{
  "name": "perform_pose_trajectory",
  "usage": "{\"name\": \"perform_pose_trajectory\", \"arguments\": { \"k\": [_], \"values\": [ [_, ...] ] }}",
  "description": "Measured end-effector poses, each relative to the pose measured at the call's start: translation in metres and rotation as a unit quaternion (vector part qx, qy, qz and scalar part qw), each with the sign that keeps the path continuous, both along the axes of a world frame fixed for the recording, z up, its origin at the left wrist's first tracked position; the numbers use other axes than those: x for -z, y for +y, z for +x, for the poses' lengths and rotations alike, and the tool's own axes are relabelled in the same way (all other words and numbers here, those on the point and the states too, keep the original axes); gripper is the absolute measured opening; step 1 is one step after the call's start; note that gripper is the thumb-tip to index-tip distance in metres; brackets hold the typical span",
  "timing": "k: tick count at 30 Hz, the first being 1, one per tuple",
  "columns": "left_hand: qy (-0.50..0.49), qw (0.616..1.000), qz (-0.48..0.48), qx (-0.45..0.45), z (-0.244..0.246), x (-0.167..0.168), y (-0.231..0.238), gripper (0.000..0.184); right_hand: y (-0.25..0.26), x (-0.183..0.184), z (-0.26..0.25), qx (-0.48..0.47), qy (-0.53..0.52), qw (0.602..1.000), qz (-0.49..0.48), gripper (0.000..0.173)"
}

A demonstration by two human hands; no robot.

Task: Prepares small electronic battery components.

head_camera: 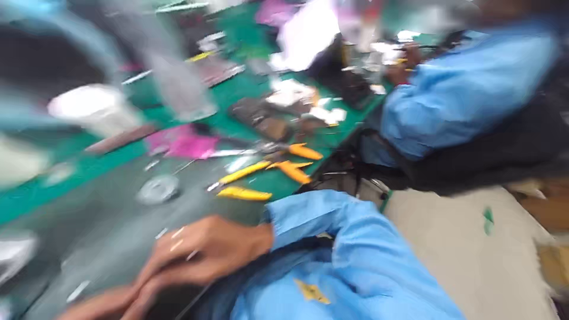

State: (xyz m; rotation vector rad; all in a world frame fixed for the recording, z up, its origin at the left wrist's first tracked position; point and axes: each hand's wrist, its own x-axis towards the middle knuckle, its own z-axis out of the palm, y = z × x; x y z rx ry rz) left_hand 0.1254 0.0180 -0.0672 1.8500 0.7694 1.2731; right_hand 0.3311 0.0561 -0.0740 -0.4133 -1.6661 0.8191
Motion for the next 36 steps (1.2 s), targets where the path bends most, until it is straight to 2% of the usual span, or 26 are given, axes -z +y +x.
{"name": "perform_pose_trajectory", "arguments": {
  "k": [3,6,13,15,19,22,24,26,27,29,31,34,36],
  "values": [
    [-0.008,0.996,-0.004,-0.09,-0.005,0.003,-0.007,0.027,0.008,0.003,-0.003,-0.056,-0.063,0.996,-0.016,0.011],
    [-0.013,0.996,-0.002,-0.089,-0.001,0.01,0.002,0.02,0.012,0.003,0.004,-0.072,-0.09,0.993,-0.035,0.014],
    [-0.003,0.995,0.001,-0.104,0.0,0.014,-0.002,0.013,0.006,0.01,0.006,-0.033,-0.04,0.998,-0.027,0.012],
    [-0.006,0.994,-0.009,-0.105,0.0,0.013,-0.001,0.013,0.007,0.011,0.006,-0.026,-0.023,0.999,-0.028,0.016],
    [-0.019,0.995,-0.04,-0.091,0.002,0.005,0.0,0.016,0.008,0.009,0.006,-0.015,-0.025,0.999,-0.043,0.021],
    [0.018,0.993,-0.037,-0.107,0.006,-0.006,-0.002,0.013,0.003,0.001,0.007,-0.026,-0.042,0.997,-0.059,0.018],
    [0.038,0.992,-0.038,-0.111,0.009,-0.016,-0.007,0.013,0.002,-0.013,0.019,-0.046,-0.072,0.994,-0.074,0.02],
    [0.03,0.992,-0.044,-0.116,0.01,-0.029,-0.013,0.012,0.007,-0.026,0.041,-0.016,-0.144,0.989,-0.039,0.03],
    [0.017,0.992,-0.051,-0.116,0.011,-0.037,-0.016,0.012,0.01,-0.03,0.056,0.038,-0.206,0.978,0.001,0.036],
    [-0.018,0.993,-0.059,-0.1,0.012,-0.059,-0.019,0.01,0.016,-0.031,0.081,0.182,-0.338,0.921,0.064,0.048],
    [-0.056,0.994,-0.056,-0.073,0.014,-0.079,-0.022,0.009,0.019,-0.02,0.099,0.268,-0.426,0.862,0.06,0.057],
    [-0.105,0.993,-0.03,-0.035,0.015,-0.098,-0.026,0.01,0.019,0.004,0.108,0.292,-0.466,0.834,0.039,0.063],
    [-0.123,0.992,-0.013,-0.033,0.013,-0.102,-0.031,0.013,0.02,0.013,0.109,0.292,-0.476,0.828,0.045,0.059]
  ]
}}
